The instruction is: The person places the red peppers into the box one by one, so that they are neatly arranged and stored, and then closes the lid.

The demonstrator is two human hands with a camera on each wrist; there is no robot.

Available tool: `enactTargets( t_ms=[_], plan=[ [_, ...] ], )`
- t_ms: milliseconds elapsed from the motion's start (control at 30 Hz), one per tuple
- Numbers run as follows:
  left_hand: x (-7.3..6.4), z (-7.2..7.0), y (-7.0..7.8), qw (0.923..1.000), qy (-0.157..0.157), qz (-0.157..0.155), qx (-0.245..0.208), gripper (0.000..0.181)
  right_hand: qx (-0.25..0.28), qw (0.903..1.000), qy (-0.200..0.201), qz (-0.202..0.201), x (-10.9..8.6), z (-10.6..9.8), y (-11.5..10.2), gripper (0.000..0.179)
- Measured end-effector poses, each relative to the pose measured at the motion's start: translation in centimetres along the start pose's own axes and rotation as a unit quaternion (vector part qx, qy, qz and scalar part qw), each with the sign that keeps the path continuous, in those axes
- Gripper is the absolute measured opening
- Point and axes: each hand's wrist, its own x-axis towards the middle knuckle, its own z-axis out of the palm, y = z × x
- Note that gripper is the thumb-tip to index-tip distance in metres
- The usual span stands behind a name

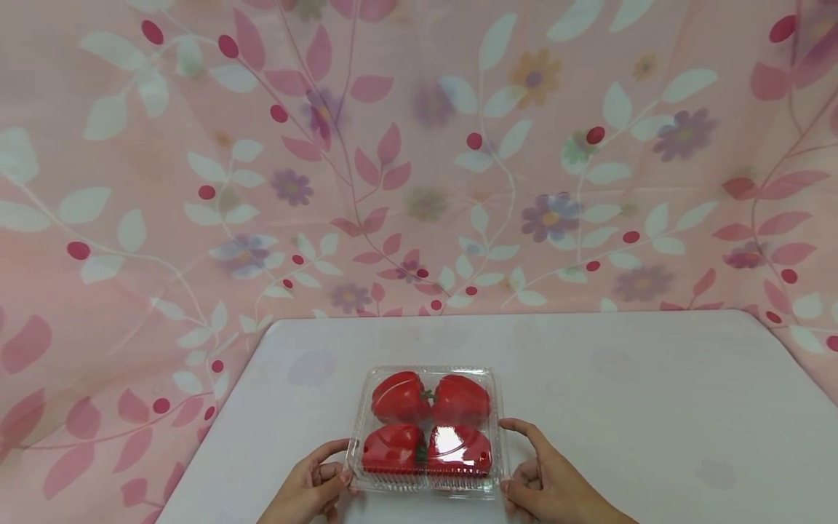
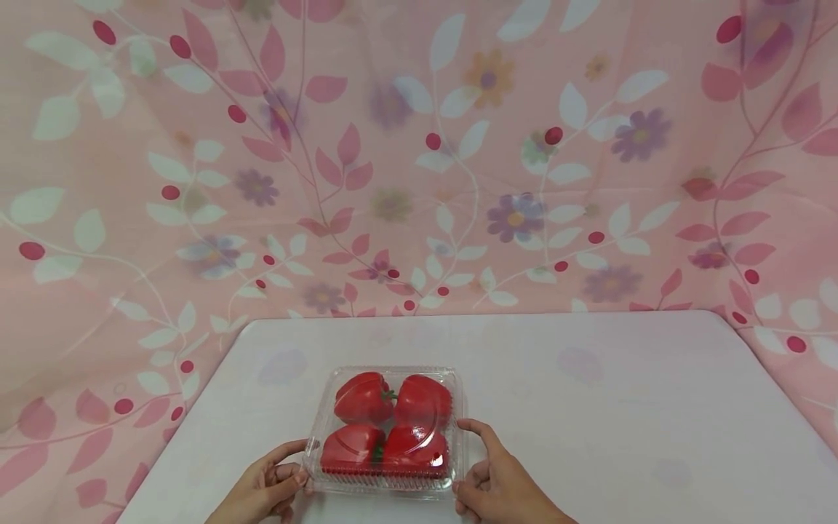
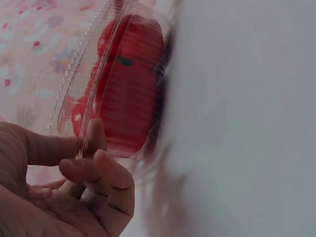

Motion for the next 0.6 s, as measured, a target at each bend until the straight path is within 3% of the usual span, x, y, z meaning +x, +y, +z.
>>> enactTargets(
  t_ms=[133, 200, 333, 433, 500, 533, 600],
  plan=[
    [-0.1, -0.2, 0.2, 0.9997, -0.007, 0.005, 0.022, 0.064, -0.027, 0.9996, -0.001, 0.004, 0.1, 0.0, 0.0, 0.073],
    [-0.1, -0.3, 0.3, 0.9995, -0.01, 0.006, 0.029, 0.065, -0.066, 0.9978, -0.002, -0.001, 0.1, -0.1, -0.1, 0.072],
    [-0.2, -0.5, 0.4, 0.9985, -0.015, 0.003, 0.054, 0.066, -0.147, 0.989, -0.006, -0.012, 0.1, -0.7, -0.6, 0.071],
    [-0.3, -0.9, 0.6, 0.9947, -0.007, 0.014, 0.102, 0.061, -0.199, 0.9799, -0.005, -0.016, -0.4, -1.5, -1.2, 0.071],
    [-0.4, -1.1, 0.9, 0.9868, 0.012, 0.04, 0.156, 0.055, -0.235, 0.9718, 0.003, -0.018, -0.8, -2.2, -1.7, 0.07],
    [-0.4, -1.2, 1.1, 0.979, 0.028, 0.064, 0.192, 0.051, -0.257, 0.966, 0.01, -0.021, -1.0, -2.5, -2.0, 0.069],
    [-0.2, -1.5, 1.3, 0.952, 0.072, 0.123, 0.271, 0.043, -0.314, 0.9483, 0.04, -0.026, -1.4, -3.2, -2.6, 0.066]
  ],
)
